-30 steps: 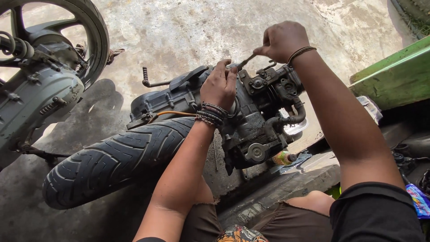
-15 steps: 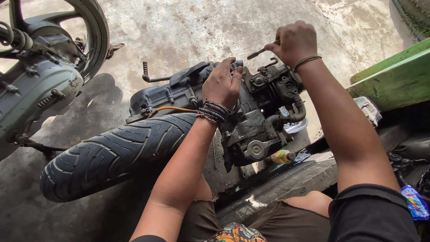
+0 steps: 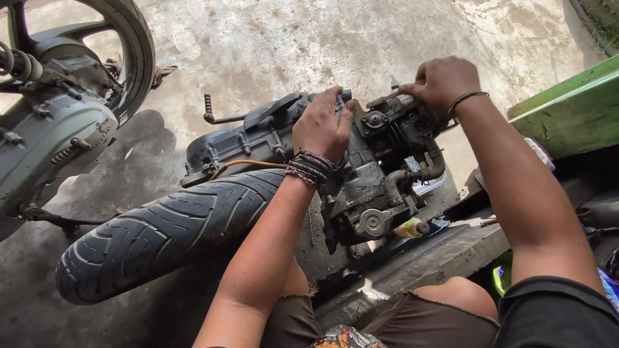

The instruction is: Cleaning a motorcycle engine block using a wire brush and a scraping tool to remove dirt and grime.

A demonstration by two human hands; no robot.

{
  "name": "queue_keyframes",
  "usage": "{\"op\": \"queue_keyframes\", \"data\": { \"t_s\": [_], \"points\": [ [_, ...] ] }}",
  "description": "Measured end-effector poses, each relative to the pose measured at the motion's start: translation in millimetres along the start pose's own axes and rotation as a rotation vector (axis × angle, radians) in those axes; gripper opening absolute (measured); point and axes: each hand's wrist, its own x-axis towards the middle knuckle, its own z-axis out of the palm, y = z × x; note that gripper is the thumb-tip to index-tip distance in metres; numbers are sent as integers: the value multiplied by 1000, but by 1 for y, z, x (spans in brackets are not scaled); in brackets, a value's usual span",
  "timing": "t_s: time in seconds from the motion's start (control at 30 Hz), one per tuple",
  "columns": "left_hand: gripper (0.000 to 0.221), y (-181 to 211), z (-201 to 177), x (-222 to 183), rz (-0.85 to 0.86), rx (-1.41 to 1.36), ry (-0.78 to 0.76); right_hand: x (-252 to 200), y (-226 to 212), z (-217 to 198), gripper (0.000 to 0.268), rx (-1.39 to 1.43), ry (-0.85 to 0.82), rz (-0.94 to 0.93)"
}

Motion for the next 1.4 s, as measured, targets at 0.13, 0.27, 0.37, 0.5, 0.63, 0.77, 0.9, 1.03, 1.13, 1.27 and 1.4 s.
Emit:
{"op": "queue_keyframes", "data": {
  "t_s": [0.13, 0.27, 0.37, 0.5, 0.63, 0.77, 0.9, 1.03, 1.13, 1.27, 1.4],
  "points": [
    [53, 0, 1, -3, 45, 44, 28, 1, 9, -3, 57, -148, 225, 48],
    [56, 2, -1, 2, 39, 60, -6, 1, 8, -3, 64, -95, 98, -38],
    [56, 2, 1, -5, 29, 60, -24, -2, 44, 14, 57, -146, 371, 13],
    [56, 2, 4, 1, 57, 113, -11, -28, 16, -20, 61, 214, -21, -8],
    [52, 5, 8, 0, 62, 158, -25, 4, 59, 34, 63, -368, 514, 13],
    [51, 0, 2, -6, 53, 95, -14, -13, 21, 4, 55, 64, 286, -30],
    [52, 4, 2, -3, 43, 115, -35, -1, 56, 33, 63, -219, 323, 78],
    [55, -1, 7, -7, 70, 135, -16, -28, 43, 17, 53, -25, 442, 3],
    [52, -3, 8, -7, 114, 102, 22, -37, 38, 23, 44, 146, 118, 6],
    [52, -5, 8, -8, 105, 95, 33, -30, 71, 30, 44, -83, 446, 32],
    [54, -5, 11, -8, 104, 105, 17, -53, 27, 25, 41, 21, 188, -50]
  ]
}}
